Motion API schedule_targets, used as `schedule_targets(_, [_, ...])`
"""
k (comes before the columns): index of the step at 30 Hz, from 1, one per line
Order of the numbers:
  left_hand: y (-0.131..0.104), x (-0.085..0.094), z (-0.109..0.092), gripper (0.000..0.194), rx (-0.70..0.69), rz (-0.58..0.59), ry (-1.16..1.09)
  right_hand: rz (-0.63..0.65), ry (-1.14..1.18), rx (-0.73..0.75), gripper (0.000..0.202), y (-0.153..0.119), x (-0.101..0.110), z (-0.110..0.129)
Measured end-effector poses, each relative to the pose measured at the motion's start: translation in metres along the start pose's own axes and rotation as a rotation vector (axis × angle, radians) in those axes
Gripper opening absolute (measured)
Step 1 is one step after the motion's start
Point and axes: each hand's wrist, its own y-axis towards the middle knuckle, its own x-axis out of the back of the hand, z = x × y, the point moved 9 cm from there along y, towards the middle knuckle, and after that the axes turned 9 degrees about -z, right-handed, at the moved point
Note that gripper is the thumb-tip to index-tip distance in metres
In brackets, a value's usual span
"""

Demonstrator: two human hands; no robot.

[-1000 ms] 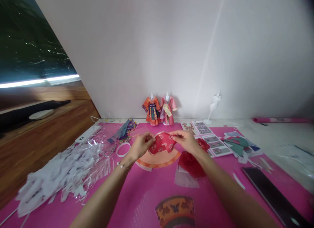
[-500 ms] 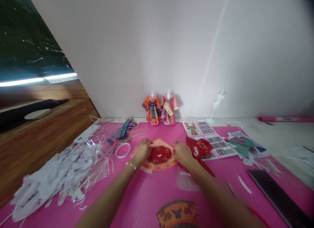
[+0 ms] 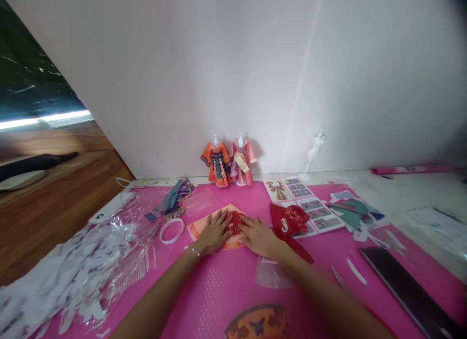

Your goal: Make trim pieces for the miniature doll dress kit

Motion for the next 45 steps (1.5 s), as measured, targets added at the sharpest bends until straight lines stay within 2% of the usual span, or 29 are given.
schedule_targets(4, [0.01, 0.017, 0.011, 0.048, 0.04, -0.061, -0.01, -0.029, 0.018, -0.077, 0.03, 0.007, 0.01, -0.012])
schedule_targets(8, [0.021, 0.041, 0.037, 0.037, 0.22, -0.183, 0.031, -0.09, -0.01, -0.302, 0.027, 0.01, 0.024, -0.047])
schedule_targets(12, [0.038, 0.045, 0.052, 0.031, 0.357, -0.151, 0.062, -0.139, -0.029, -0.442, 0.023, 0.005, 0.045, -0.077])
schedule_targets(16, [0.054, 0.045, 0.055, 0.029, 0.425, -0.074, 0.052, -0.2, -0.044, -0.544, 0.024, -0.019, 0.079, -0.107])
schedule_targets(20, [0.061, 0.063, 0.05, 0.031, 0.451, -0.149, 0.042, -0.233, -0.087, -0.698, 0.021, -0.059, 0.108, -0.143])
schedule_targets(23, [0.062, 0.072, 0.026, 0.035, 0.406, -0.228, -0.016, -0.212, -0.095, -0.79, 0.036, -0.082, 0.113, -0.161])
schedule_targets(25, [0.063, 0.065, -0.004, 0.031, 0.33, -0.215, -0.101, -0.191, -0.068, -0.814, 0.042, -0.089, 0.106, -0.165])
schedule_targets(29, [0.065, 0.025, -0.077, 0.021, 0.153, -0.083, -0.319, -0.22, 0.058, -0.816, 0.022, -0.089, 0.092, -0.163])
schedule_targets(32, [0.067, -0.004, -0.113, 0.022, 0.105, -0.008, -0.495, -0.316, 0.229, -0.787, 0.015, -0.085, 0.097, -0.159])
schedule_targets(35, [0.069, -0.024, -0.129, 0.023, 0.145, 0.056, -0.685, -0.407, 0.479, -0.728, 0.014, -0.082, 0.111, -0.15])
schedule_targets(38, [0.064, -0.032, -0.138, 0.024, 0.187, 0.149, -0.913, -0.46, 0.772, -0.673, 0.022, -0.079, 0.122, -0.136])
schedule_targets(41, [0.049, -0.027, -0.15, 0.024, 0.208, 0.258, -1.15, -0.512, 1.007, -0.653, 0.029, -0.077, 0.129, -0.12])
schedule_targets(43, [0.038, -0.018, -0.158, 0.026, 0.222, 0.313, -1.303, -0.543, 1.115, -0.649, 0.031, -0.075, 0.132, -0.111])
schedule_targets(45, [0.031, -0.003, -0.164, 0.028, 0.236, 0.317, -1.457, -0.568, 1.193, -0.636, 0.032, -0.071, 0.136, -0.102])
